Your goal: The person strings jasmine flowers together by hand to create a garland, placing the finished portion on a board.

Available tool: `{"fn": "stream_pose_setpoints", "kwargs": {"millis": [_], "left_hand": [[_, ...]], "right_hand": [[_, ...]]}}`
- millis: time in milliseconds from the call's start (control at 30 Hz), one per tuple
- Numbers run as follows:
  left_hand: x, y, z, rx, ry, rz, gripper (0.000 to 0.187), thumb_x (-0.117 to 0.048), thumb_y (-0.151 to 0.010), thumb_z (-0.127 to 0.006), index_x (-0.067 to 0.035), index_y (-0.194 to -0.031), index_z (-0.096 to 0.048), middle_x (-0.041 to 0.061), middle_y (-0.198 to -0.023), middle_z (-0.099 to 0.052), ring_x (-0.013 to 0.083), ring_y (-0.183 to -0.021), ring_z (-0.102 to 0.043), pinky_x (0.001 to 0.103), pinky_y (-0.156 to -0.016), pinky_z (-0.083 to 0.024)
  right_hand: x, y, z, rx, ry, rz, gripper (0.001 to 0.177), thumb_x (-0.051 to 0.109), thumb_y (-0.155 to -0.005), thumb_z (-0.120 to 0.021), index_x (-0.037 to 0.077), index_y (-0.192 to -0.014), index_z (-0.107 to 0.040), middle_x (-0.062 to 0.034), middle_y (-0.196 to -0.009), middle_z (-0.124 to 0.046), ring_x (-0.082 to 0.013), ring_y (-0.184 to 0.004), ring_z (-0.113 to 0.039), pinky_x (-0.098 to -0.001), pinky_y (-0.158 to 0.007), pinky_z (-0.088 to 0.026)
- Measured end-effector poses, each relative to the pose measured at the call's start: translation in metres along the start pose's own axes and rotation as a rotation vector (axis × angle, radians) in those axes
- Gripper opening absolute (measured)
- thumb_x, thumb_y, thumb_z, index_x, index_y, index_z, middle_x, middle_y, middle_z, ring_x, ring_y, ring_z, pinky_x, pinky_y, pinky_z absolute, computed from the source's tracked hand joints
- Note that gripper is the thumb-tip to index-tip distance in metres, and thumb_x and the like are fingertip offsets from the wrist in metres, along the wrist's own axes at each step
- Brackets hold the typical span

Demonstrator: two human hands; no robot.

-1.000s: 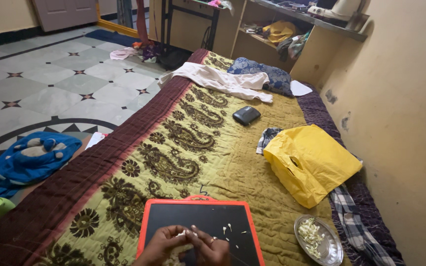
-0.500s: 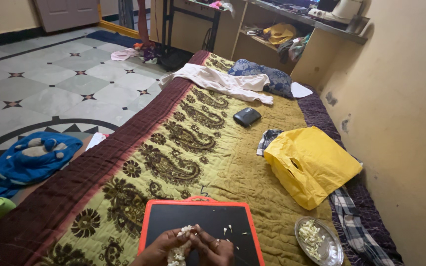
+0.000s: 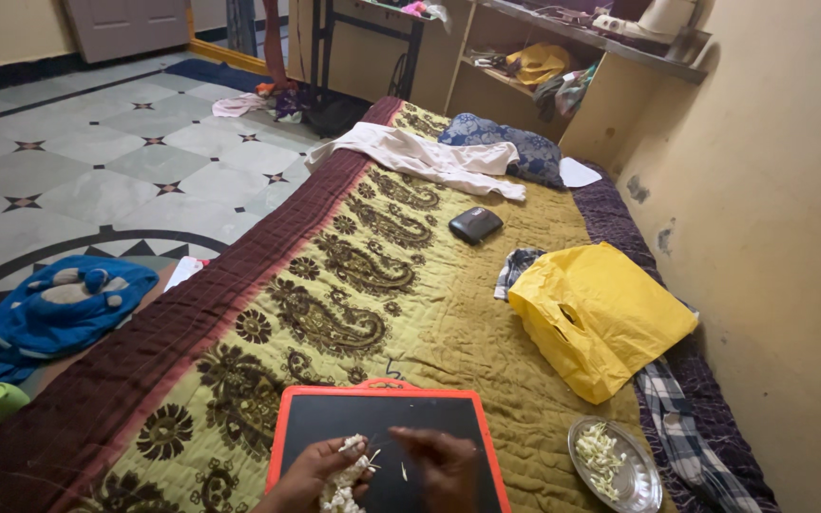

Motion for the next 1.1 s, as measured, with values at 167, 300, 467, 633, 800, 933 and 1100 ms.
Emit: {"fn": "stream_pose_setpoints", "kwargs": {"millis": [167,300,467,633,800,933,1100], "left_hand": [[-0.004,0.005,-0.001,-0.091,-0.034,0.025,0.025,-0.015,-0.091,-0.069,0.000,-0.111,-0.067,0.011,-0.078,-0.070,0.0201,-0.067,-0.071,0.037,-0.062,-0.062],[-0.008,0.010,-0.012,-0.100,-0.113,0.031,0.020,-0.012,-0.092,-0.074,0.002,-0.104,-0.068,0.013,-0.075,-0.070,0.0203,-0.062,-0.069,0.035,-0.057,-0.059],[-0.008,0.017,-0.023,-0.072,-0.184,-0.014,0.018,-0.009,-0.090,-0.075,0.004,-0.100,-0.069,0.009,-0.073,-0.070,0.0178,-0.062,-0.069,0.032,-0.055,-0.056],[-0.019,0.030,-0.038,-0.008,-0.493,-0.095,0.024,-0.007,-0.085,-0.084,0.002,-0.101,-0.069,0.008,-0.076,-0.073,0.0146,-0.063,-0.069,0.030,-0.059,-0.055],[-0.028,0.045,-0.048,-0.022,-0.672,-0.120,0.019,-0.006,-0.074,-0.086,0.003,-0.088,-0.076,0.005,-0.079,-0.079,0.0111,-0.070,-0.074,0.025,-0.067,-0.059],[-0.026,0.059,-0.064,0.237,-0.893,-0.138,0.017,-0.007,-0.074,-0.084,-0.002,-0.089,-0.078,0.002,-0.079,-0.075,0.0077,-0.072,-0.067,0.024,-0.067,-0.053],[-0.039,0.074,-0.075,0.387,-1.107,-0.185,0.019,-0.009,-0.071,-0.084,-0.002,-0.086,-0.077,0.003,-0.081,-0.076,0.0080,-0.078,-0.069,0.025,-0.075,-0.054]], "right_hand": [[-0.017,-0.015,0.071,-0.284,-0.160,-0.291,0.019,-0.006,-0.083,-0.071,-0.004,-0.098,-0.083,-0.0165,-0.091,-0.084,-0.0190,-0.078,-0.075,-0.0314,-0.071,-0.057],[-0.003,-0.025,0.106,-0.081,0.000,-0.397,0.019,0.001,-0.077,-0.079,-0.001,-0.096,-0.083,-0.0127,-0.089,-0.085,-0.0164,-0.081,-0.081,-0.0292,-0.076,-0.065],[-0.001,-0.005,0.140,0.395,0.377,-0.851,0.019,0.007,-0.080,-0.080,-0.001,-0.098,-0.084,-0.0095,-0.086,-0.082,-0.0164,-0.068,-0.065,-0.0333,-0.062,-0.050],[0.013,0.002,0.179,0.608,0.527,-0.759,0.029,0.013,-0.079,-0.082,0.006,-0.107,-0.080,-0.0045,-0.098,-0.083,-0.0172,-0.087,-0.078,-0.0323,-0.079,-0.062],[0.043,-0.018,0.169,0.123,0.577,-0.433,0.026,0.008,-0.081,-0.076,0.008,-0.107,-0.080,-0.0071,-0.102,-0.085,-0.0180,-0.096,-0.080,-0.0310,-0.085,-0.059],[0.024,-0.025,0.072,0.248,0.420,-0.219,0.023,0.005,-0.074,-0.074,0.008,-0.096,-0.080,-0.0069,-0.094,-0.082,-0.0193,-0.089,-0.080,-0.0318,-0.083,-0.061],[0.025,-0.010,-0.019,0.300,0.768,0.028,0.010,0.009,-0.075,-0.075,0.009,-0.085,-0.078,-0.0113,-0.091,-0.072,-0.0341,-0.090,-0.067,-0.0442,-0.081,-0.055]]}}
Point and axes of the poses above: each hand's wrist, its own y-axis away from the middle knuckle, its own z-axis out of the back of the hand, x = y × z, the point moved 5 cm from there along -y, towards the middle knuckle
